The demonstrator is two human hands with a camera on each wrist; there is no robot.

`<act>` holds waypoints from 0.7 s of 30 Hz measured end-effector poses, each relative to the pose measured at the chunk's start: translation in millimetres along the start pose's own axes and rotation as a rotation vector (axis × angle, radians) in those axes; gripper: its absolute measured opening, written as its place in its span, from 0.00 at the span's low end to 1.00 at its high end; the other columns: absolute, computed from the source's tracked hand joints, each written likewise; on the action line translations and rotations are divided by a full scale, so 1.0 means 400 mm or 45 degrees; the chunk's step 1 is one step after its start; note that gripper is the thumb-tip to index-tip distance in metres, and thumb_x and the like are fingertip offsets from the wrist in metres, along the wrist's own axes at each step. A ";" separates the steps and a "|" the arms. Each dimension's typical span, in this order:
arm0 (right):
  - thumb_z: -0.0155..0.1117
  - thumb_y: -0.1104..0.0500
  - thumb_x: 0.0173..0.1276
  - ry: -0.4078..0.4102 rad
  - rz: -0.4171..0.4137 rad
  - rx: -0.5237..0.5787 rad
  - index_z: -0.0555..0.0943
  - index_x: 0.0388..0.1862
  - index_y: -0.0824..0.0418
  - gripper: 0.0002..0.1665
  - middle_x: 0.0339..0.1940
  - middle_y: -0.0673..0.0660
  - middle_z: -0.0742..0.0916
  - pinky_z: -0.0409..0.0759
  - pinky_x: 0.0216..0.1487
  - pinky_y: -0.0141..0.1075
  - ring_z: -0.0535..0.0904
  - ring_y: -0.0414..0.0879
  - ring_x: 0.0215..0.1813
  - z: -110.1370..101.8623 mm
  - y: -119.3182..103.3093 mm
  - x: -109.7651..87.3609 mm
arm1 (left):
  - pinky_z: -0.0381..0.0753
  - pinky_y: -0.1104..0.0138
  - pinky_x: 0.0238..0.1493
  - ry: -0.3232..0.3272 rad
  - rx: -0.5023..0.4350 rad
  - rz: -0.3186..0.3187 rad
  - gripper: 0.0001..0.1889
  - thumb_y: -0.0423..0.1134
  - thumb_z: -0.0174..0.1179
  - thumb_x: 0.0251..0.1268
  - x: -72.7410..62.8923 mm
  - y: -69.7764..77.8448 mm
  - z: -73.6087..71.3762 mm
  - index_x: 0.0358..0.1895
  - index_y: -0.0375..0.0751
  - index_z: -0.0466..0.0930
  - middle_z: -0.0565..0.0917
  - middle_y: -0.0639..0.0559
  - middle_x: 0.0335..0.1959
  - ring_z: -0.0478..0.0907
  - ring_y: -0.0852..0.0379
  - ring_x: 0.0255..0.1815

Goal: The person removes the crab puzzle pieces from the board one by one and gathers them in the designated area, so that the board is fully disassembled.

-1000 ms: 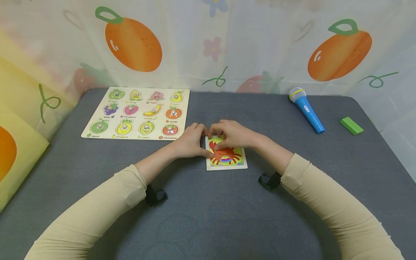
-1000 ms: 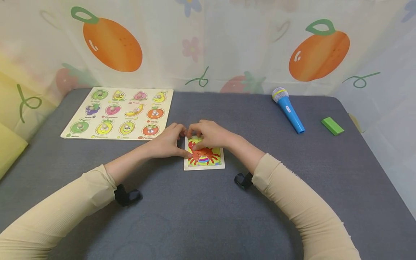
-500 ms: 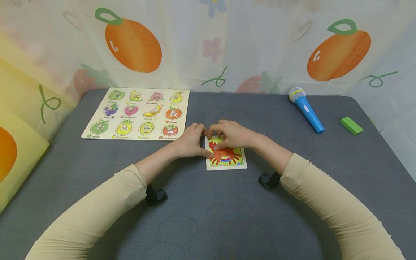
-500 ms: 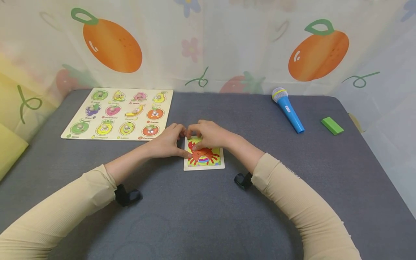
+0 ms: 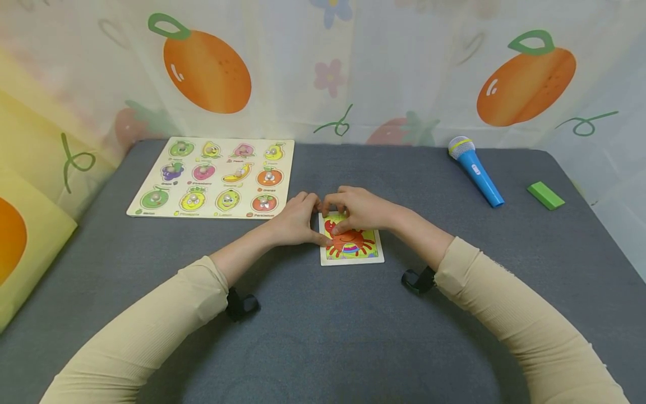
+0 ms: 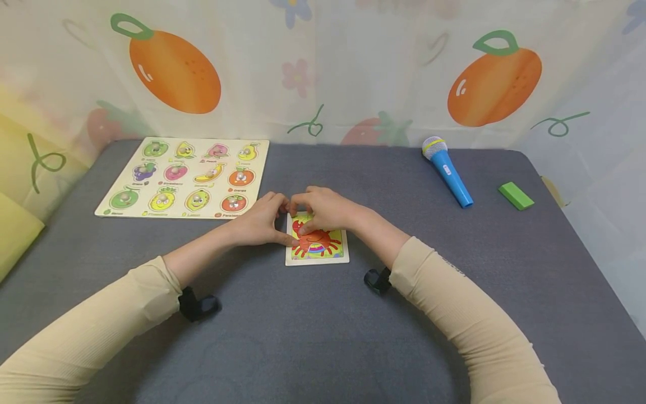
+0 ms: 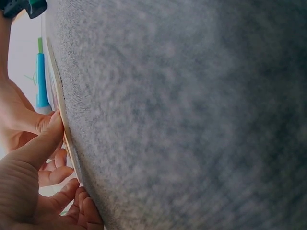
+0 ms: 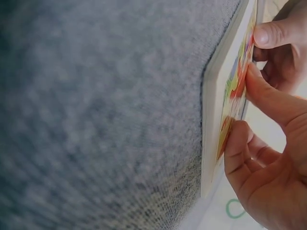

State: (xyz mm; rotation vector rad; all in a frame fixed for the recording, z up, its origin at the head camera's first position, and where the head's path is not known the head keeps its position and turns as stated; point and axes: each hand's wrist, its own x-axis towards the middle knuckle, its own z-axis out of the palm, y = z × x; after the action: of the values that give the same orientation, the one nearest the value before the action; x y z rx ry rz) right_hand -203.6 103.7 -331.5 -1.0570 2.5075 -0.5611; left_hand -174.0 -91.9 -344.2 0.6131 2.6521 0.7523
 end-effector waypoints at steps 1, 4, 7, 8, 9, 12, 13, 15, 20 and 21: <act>0.74 0.51 0.61 -0.007 0.003 0.000 0.80 0.51 0.51 0.20 0.41 0.57 0.79 0.71 0.39 0.35 0.73 0.48 0.39 0.000 0.000 0.001 | 0.70 0.56 0.58 0.000 -0.004 0.000 0.36 0.51 0.77 0.47 0.001 -0.001 0.001 0.54 0.35 0.71 0.73 0.40 0.54 0.69 0.47 0.54; 0.74 0.51 0.61 -0.028 0.014 0.006 0.79 0.51 0.51 0.20 0.42 0.57 0.78 0.71 0.40 0.36 0.73 0.48 0.41 -0.001 0.001 0.004 | 0.70 0.56 0.57 -0.002 -0.012 0.003 0.34 0.51 0.77 0.47 0.002 -0.002 0.002 0.53 0.36 0.71 0.73 0.40 0.53 0.68 0.48 0.53; 0.73 0.52 0.62 -0.048 0.019 0.016 0.79 0.52 0.51 0.21 0.43 0.57 0.78 0.71 0.42 0.36 0.73 0.49 0.42 -0.002 0.000 0.006 | 0.70 0.56 0.58 -0.004 -0.015 0.004 0.34 0.51 0.76 0.47 0.003 -0.003 0.002 0.53 0.37 0.71 0.73 0.40 0.53 0.68 0.48 0.54; 0.73 0.52 0.62 -0.052 0.018 0.018 0.79 0.52 0.51 0.21 0.44 0.58 0.78 0.72 0.42 0.37 0.74 0.49 0.43 -0.002 0.000 0.006 | 0.70 0.56 0.58 -0.005 -0.015 0.003 0.34 0.51 0.76 0.47 0.003 -0.002 0.002 0.52 0.37 0.71 0.73 0.40 0.53 0.68 0.48 0.54; 0.73 0.52 0.62 -0.056 0.017 0.019 0.79 0.52 0.51 0.21 0.44 0.58 0.79 0.72 0.42 0.37 0.74 0.49 0.43 -0.002 0.000 0.007 | 0.70 0.56 0.58 -0.007 -0.015 0.003 0.34 0.51 0.76 0.47 0.003 -0.002 0.002 0.52 0.37 0.71 0.73 0.40 0.53 0.68 0.48 0.54; 0.73 0.52 0.62 -0.063 0.017 0.017 0.78 0.53 0.52 0.21 0.45 0.58 0.79 0.72 0.44 0.38 0.74 0.49 0.44 -0.003 -0.001 0.007 | 0.70 0.55 0.60 -0.008 -0.013 0.001 0.34 0.51 0.76 0.47 0.002 -0.001 0.001 0.52 0.37 0.71 0.73 0.40 0.54 0.68 0.47 0.55; 0.73 0.52 0.62 -0.067 0.021 0.016 0.78 0.53 0.52 0.21 0.46 0.59 0.79 0.72 0.44 0.38 0.74 0.49 0.45 -0.004 -0.001 0.007 | 0.70 0.55 0.60 -0.008 -0.012 0.001 0.33 0.51 0.76 0.47 0.001 -0.001 0.000 0.52 0.37 0.71 0.73 0.40 0.54 0.68 0.47 0.55; 0.72 0.52 0.63 -0.070 0.029 0.014 0.77 0.54 0.52 0.22 0.46 0.59 0.79 0.73 0.45 0.39 0.74 0.50 0.45 -0.005 -0.003 0.007 | 0.70 0.55 0.60 -0.008 -0.013 0.002 0.33 0.51 0.76 0.47 0.001 -0.001 0.000 0.52 0.37 0.71 0.73 0.40 0.54 0.68 0.47 0.55; 0.72 0.52 0.63 -0.072 0.048 0.028 0.77 0.52 0.52 0.21 0.47 0.59 0.79 0.73 0.46 0.39 0.74 0.50 0.46 -0.003 -0.006 0.006 | 0.70 0.54 0.61 -0.014 -0.022 0.002 0.34 0.51 0.76 0.48 -0.001 -0.001 0.000 0.54 0.36 0.71 0.72 0.40 0.55 0.68 0.47 0.56; 0.72 0.52 0.63 -0.070 0.050 0.032 0.77 0.52 0.52 0.21 0.47 0.59 0.79 0.74 0.46 0.40 0.74 0.50 0.46 -0.003 -0.006 0.005 | 0.70 0.54 0.61 -0.015 -0.022 0.001 0.35 0.51 0.76 0.48 -0.002 -0.001 -0.001 0.54 0.36 0.71 0.72 0.40 0.55 0.68 0.47 0.57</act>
State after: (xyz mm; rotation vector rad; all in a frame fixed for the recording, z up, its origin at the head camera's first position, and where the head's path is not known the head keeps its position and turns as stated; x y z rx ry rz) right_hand -204.0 101.0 -329.8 -0.9982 2.4617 -0.5431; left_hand -173.4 -92.6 -344.0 0.6126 2.6319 0.7687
